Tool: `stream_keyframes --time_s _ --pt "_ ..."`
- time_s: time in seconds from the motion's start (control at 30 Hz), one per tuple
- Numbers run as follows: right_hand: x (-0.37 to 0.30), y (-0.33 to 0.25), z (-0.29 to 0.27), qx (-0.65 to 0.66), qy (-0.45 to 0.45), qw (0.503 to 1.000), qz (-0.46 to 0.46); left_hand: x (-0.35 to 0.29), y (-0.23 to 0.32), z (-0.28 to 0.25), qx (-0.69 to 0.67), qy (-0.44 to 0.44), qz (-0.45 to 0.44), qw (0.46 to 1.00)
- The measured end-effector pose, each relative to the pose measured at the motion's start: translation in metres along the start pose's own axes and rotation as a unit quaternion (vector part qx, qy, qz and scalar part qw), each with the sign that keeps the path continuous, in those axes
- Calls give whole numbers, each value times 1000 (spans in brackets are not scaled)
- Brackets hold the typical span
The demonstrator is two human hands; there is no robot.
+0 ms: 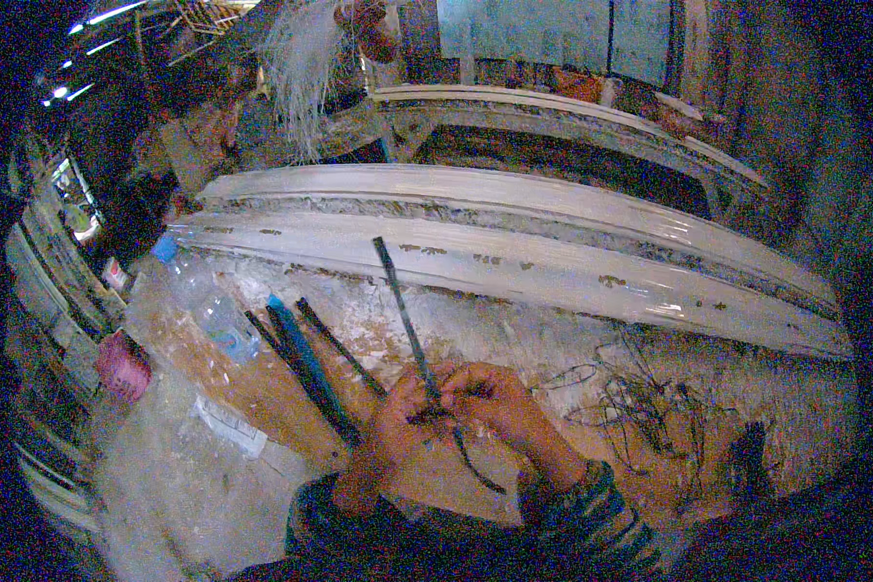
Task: The person sorts a bundle of blue zip ties and black wires on a workbench, separating them into piles. The person then picks up a black plastic strip and manipulates it with both hands. Another person is visible in the background working on a long white object.
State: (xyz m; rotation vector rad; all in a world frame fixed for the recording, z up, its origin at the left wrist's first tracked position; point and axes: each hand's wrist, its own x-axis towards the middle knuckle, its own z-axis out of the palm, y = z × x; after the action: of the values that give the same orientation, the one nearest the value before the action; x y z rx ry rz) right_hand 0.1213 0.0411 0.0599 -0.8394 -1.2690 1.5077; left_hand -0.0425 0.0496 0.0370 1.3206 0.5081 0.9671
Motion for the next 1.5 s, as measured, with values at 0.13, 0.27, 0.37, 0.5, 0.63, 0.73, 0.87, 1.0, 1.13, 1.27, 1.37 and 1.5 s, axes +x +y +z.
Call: stream_keyframes --time_s 0.13,0.27,0.37,0.5,0.63,0.73,0.87,1.0,1.13,1.27,1.37,1.5 --pt "1 2 -2 -10 -6 1000 -4 -3 13 -3 115 70 -25 991" --pt "1 1 -2 -24 -35 999 12 -4 19 -3 -3 115 -33 993" --pt "1 3 -1 -28 -35 999 14 -4 17 0 -20 139 -42 989" --pt "1 4 0 -6 -49 999 2 -3 14 -5 -45 127 -83 987" --pt "1 4 -3 -18 -59 998 30 -3 13 -8 -60 108 -100 987" --pt "0 4 0 -44 -34 998 -2 -2 16 -6 -112 104 -97 983" --pt "-1 4 5 -60 -4 998 21 -5 18 1 40 123 -64 990" --pt "-3 1 10 -93 20 995 -17 -2 15 0 3 146 -85 986" --pt "-2 -4 13 -89 36 995 -39 2 12 -2 -85 158 -87 980" --pt "-3 -8 16 26 43 999 7 -1 16 -2 -63 152 -70 984" --pt "-2 -9 18 106 34 994 20 -1 18 -4 -35 146 -85 985" --pt "-1 -12 18 167 14 985 50 -1 16 -4 -76 135 -85 984"
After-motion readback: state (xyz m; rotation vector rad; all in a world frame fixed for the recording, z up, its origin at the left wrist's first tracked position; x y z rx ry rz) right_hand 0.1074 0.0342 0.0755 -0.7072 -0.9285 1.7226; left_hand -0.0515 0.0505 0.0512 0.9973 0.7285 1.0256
